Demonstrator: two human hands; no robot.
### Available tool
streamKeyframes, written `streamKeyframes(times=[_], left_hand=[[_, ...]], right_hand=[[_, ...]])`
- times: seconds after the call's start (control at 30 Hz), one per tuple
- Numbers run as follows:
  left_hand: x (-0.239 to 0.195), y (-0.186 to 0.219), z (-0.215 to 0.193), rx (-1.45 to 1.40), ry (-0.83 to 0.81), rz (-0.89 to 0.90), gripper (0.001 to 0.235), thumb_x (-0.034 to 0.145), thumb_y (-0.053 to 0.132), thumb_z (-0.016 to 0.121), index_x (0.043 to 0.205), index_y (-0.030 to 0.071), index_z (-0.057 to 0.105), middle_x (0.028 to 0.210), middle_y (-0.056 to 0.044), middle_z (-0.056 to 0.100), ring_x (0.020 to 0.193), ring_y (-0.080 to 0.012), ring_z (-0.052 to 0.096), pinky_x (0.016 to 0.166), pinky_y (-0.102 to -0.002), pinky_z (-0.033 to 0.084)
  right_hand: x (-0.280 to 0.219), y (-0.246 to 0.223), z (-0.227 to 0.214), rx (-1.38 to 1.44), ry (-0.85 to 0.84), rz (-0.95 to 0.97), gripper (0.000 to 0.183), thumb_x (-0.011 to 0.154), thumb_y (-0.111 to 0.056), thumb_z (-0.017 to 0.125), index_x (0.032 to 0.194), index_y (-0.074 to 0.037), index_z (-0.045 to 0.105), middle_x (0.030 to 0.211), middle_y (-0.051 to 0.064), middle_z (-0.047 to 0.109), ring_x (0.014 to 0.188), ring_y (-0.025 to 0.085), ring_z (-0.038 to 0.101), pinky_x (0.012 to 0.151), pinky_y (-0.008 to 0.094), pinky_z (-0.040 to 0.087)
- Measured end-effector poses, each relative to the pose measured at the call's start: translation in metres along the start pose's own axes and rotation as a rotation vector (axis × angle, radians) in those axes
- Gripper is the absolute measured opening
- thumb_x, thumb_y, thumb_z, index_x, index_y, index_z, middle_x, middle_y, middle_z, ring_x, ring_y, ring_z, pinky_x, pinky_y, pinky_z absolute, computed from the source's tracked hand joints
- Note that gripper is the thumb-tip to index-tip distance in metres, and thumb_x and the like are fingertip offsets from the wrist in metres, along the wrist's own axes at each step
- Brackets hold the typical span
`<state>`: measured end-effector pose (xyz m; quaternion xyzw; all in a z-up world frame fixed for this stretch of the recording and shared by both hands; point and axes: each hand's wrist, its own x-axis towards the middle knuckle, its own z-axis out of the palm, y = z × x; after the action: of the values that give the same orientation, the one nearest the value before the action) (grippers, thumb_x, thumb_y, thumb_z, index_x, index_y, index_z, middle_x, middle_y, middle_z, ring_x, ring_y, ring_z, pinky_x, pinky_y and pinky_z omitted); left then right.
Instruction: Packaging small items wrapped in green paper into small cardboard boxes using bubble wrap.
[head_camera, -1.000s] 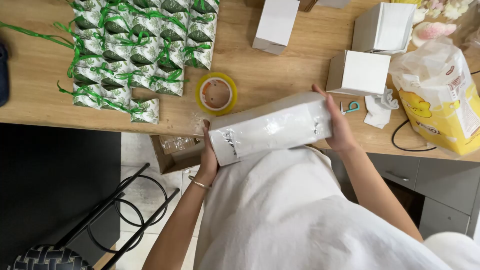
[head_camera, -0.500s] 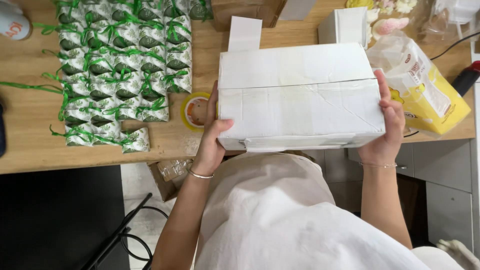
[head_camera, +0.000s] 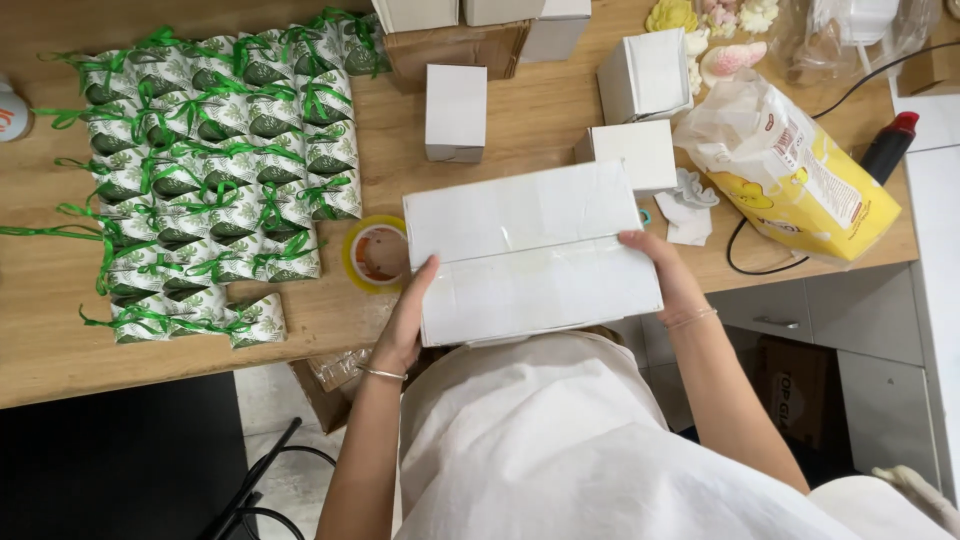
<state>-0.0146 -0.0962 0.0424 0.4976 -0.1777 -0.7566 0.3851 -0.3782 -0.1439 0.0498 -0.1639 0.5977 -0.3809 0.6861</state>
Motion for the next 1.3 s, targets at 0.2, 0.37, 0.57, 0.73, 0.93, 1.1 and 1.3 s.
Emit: streamKeyframes(times=[0.2,0.37,0.57,0.73,0.93,1.1,1.3], left_hand=[[0.025,-0.009,0.0,0.209,0.014,0.031,0.093,0.094,0.067,0.044,0.158,0.002,0.025,0.164,-0.013,0.027,0.15,-0.0251,0.027,0.12,-0.039,0.026],[0.079,0.061,0.042,0.627,0.245,0.313,0.121,0.085,0.081,0.047,0.161,-0.001,0.0,0.166,-0.031,0.006,0.155,-0.0417,0.008,0.123,-0.051,0.016],[0.176,0.111,0.083,1.13,0.64,0.357,0.136,0.067,0.07,0.082,0.159,0.009,0.002,0.156,-0.037,0.025,0.142,-0.0487,0.036,0.111,-0.062,0.032],[0.242,0.095,0.056,1.217,0.596,0.17,0.143,0.071,0.045,0.087,0.167,0.017,-0.014,0.15,-0.022,0.049,0.143,-0.0465,0.045,0.119,-0.067,0.029],[0.176,0.078,0.011,0.862,0.347,0.978,0.136,0.066,0.014,0.093,0.168,0.019,0.002,0.167,-0.03,0.024,0.151,-0.0485,0.034,0.122,-0.057,0.034],[0.041,0.076,-0.011,0.212,0.34,0.753,0.131,0.063,0.008,0.087,0.162,0.02,0.0,0.15,-0.015,0.041,0.135,-0.0321,0.051,0.109,-0.051,0.054],[-0.029,0.029,-0.051,0.378,0.433,0.835,0.106,0.069,0.001,0.087,0.154,0.011,0.025,0.156,-0.015,0.04,0.143,-0.0297,0.044,0.12,-0.045,0.039]], right_hand=[[-0.012,-0.008,-0.005,-0.062,0.162,0.026,0.062,0.079,-0.038,0.071,0.125,0.003,0.062,0.113,0.016,0.068,0.104,0.024,0.065,0.088,0.032,0.053],[-0.046,-0.061,-0.017,-0.138,0.22,-0.427,0.058,0.086,-0.023,0.071,0.132,0.011,0.059,0.113,0.017,0.067,0.098,0.021,0.066,0.084,0.028,0.054],[-0.073,-0.098,-0.038,-0.113,0.369,-0.75,0.059,0.09,-0.014,0.072,0.14,0.013,0.055,0.118,0.016,0.066,0.101,0.016,0.069,0.086,0.024,0.057],[-0.072,-0.105,-0.04,-0.036,0.46,-0.783,0.06,0.091,-0.017,0.071,0.139,0.014,0.055,0.118,0.016,0.067,0.099,0.017,0.07,0.081,0.025,0.057],[-0.038,-0.116,-0.036,0.053,0.347,-0.733,0.058,0.091,-0.016,0.07,0.137,0.015,0.055,0.117,0.017,0.066,0.104,0.019,0.069,0.087,0.024,0.058],[0.003,-0.132,0.009,-0.027,0.216,-0.585,0.046,0.087,-0.016,0.071,0.126,0.008,0.063,0.108,0.009,0.071,0.094,0.014,0.069,0.084,0.023,0.058],[0.093,-0.088,0.081,-0.161,0.175,-0.285,0.036,0.086,-0.023,0.071,0.115,-0.001,0.075,0.108,0.008,0.074,0.06,0.016,0.037,0.054,0.028,0.024]])
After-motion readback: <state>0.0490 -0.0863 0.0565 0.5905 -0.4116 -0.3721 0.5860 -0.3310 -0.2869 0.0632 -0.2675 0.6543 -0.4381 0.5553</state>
